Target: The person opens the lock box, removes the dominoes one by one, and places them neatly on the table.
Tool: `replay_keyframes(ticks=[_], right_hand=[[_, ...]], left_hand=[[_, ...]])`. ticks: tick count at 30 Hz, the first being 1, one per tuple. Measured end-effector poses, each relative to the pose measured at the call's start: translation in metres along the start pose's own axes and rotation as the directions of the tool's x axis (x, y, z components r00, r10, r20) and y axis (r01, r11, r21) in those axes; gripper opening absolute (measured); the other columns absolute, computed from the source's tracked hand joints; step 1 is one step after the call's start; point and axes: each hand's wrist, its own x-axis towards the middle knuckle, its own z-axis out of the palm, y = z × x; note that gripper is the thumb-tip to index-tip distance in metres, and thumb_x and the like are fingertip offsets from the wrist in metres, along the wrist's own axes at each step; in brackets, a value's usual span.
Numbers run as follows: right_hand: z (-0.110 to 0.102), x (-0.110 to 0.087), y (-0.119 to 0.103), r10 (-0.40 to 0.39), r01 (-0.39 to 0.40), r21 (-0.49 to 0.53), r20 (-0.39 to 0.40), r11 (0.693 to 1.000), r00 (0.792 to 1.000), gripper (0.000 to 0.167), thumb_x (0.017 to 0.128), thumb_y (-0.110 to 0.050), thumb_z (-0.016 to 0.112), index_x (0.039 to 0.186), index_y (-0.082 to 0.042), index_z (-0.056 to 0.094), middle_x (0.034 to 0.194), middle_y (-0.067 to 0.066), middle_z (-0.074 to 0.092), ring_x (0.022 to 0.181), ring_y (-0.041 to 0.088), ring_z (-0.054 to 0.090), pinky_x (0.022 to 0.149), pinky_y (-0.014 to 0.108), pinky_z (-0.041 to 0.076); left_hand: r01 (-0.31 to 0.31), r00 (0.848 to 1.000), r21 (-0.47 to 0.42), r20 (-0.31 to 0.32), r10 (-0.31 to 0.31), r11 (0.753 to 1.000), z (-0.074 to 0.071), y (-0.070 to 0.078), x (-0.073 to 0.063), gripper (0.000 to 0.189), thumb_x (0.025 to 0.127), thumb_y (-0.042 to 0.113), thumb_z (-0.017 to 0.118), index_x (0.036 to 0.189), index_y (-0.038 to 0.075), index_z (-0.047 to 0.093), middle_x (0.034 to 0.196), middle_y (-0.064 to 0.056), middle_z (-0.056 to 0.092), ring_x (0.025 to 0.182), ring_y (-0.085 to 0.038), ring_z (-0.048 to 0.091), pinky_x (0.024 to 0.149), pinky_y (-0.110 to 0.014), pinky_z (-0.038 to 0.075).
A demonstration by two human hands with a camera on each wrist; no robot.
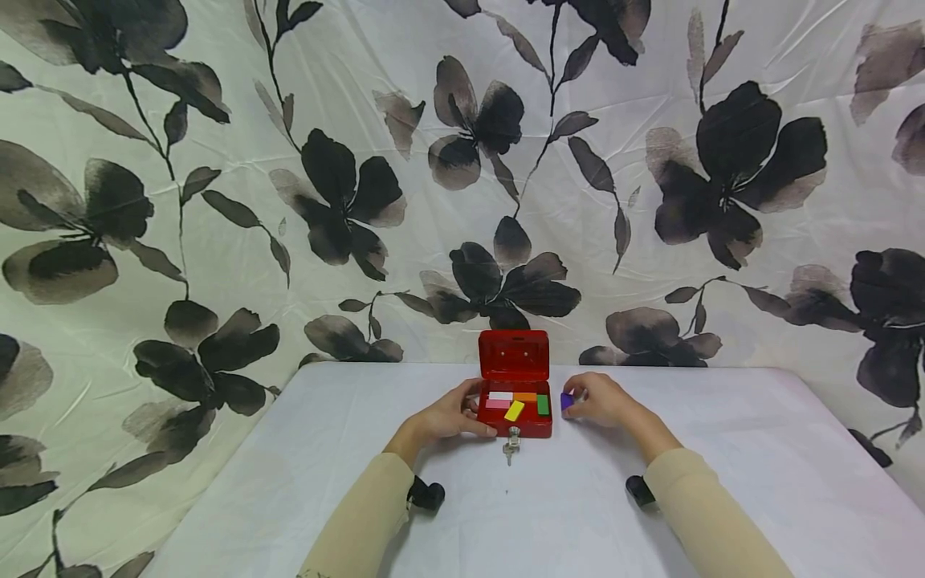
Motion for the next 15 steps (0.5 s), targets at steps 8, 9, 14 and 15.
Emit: replay_keyframes(ticks=[8,9,14,15], right_hand=[[-0.0016,-0.0014,-0.0071,0.047,-0.047,-0.001,0.018,0.999,0.999,0.037,0.085,-0.017,0.083,0.115,-0.001,0.070,0.102,0.011,0.066,0.092,0.025,0.059,0.084,0.047,0.056],[-0.0021,-0.0015,-0.0077,0.045,-0.045,-0.001,0.021,0.999,0.999,0.037,0.085,-0.017,0.083,0.115,-0.001,0.070,0.102,0.012,0.066,0.092,0.025,0.059,0.084,0.048,0.056],[-0.0015,0.0000,-0.0070,0.046,-0.046,-0.005,0.029,0.999,0.999,0.037,0.085,-0.018,0.083,0.116,-0.002,0.070,0.102,0.011,0.066,0.093,0.025,0.060,0.085,0.048,0.056],[-0.0012,0.0005,-0.0061,0.041,-0.040,-0.009,0.030,0.999,0.999,0.036,0.085,-0.017,0.083,0.115,-0.002,0.070,0.102,0.011,0.066,0.092,0.025,0.059,0.084,0.047,0.056]], left_hand=[[0.007,1.000,0.014,-0.004,-0.007,1.000,0.0002,0.0009,0.0001,0.100,0.073,0.025,0.094,0.156,0.024,0.038,0.121,-0.001,0.059,0.111,-0.022,0.053,0.098,-0.042,0.054],[0.008,1.000,0.017,-0.006,-0.008,1.000,0.0002,0.0010,0.0000,0.100,0.073,0.024,0.094,0.156,0.025,0.038,0.120,-0.002,0.059,0.110,-0.023,0.053,0.098,-0.042,0.054],[0.014,1.000,0.018,-0.009,-0.014,1.000,0.0003,0.0006,0.0004,0.100,0.073,0.024,0.094,0.156,0.025,0.038,0.120,-0.002,0.059,0.110,-0.023,0.053,0.098,-0.042,0.054],[0.013,1.000,0.016,-0.008,-0.013,1.000,0.0003,0.0005,0.0005,0.100,0.073,0.024,0.094,0.156,0.025,0.038,0.120,-0.002,0.059,0.111,-0.022,0.053,0.098,-0.042,0.054]])
